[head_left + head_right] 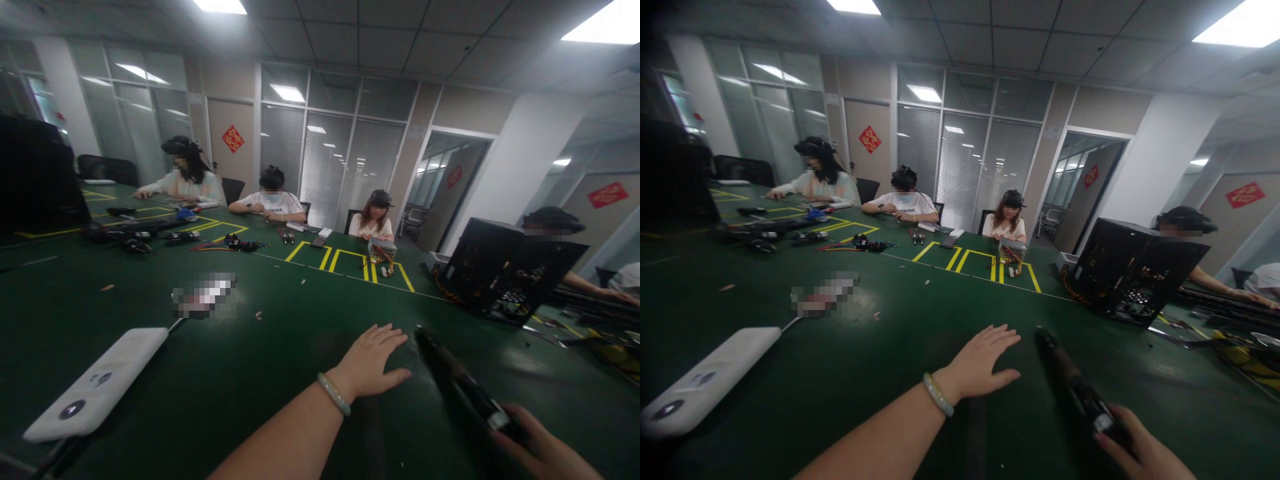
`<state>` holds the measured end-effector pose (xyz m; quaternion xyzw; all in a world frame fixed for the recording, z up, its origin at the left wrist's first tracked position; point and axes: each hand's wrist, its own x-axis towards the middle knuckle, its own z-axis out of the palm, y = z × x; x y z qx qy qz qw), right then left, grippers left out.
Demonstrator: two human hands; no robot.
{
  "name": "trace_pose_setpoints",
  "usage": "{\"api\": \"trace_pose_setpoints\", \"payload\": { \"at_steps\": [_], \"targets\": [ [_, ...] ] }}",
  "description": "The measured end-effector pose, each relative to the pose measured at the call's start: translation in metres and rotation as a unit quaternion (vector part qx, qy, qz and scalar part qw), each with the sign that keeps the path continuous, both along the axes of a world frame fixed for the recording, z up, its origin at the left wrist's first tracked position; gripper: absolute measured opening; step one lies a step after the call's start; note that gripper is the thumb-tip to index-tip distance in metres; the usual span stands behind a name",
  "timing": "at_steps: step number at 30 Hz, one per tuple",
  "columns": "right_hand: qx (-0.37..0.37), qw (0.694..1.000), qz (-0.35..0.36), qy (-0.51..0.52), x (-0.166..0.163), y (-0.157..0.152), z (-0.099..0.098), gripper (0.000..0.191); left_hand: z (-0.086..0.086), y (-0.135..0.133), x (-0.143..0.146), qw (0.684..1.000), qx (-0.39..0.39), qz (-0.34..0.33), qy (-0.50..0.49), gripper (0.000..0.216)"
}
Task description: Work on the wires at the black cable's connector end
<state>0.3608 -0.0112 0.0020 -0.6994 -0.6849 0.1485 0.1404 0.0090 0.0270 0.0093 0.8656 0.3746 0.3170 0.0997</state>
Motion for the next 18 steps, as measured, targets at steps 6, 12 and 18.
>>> {"api": "trace_pose_setpoints", "payload": {
  "at_steps": [6, 12, 18],
  "targets": [
    [0.015, 0.971, 0.236, -0.025, -0.144, 0.030, 0.010, 0.040, 0.009, -0.006, 0.001, 0.997, 0.052, 0.051, -0.003, 0.040],
    [0.070, 0.957, 0.282, -0.021, -0.216, 0.055, 0.010, 0.042, -0.004, 0.008, -0.006, 0.983, 0.002, 0.181, 0.033, 0.046],
    [-0.022, 0.945, 0.316, 0.080, -0.170, 0.065, 0.030, 0.056, -0.005, 0.013, -0.009, 0.980, 0.007, 0.197, 0.027, 0.047]
  ]
}}
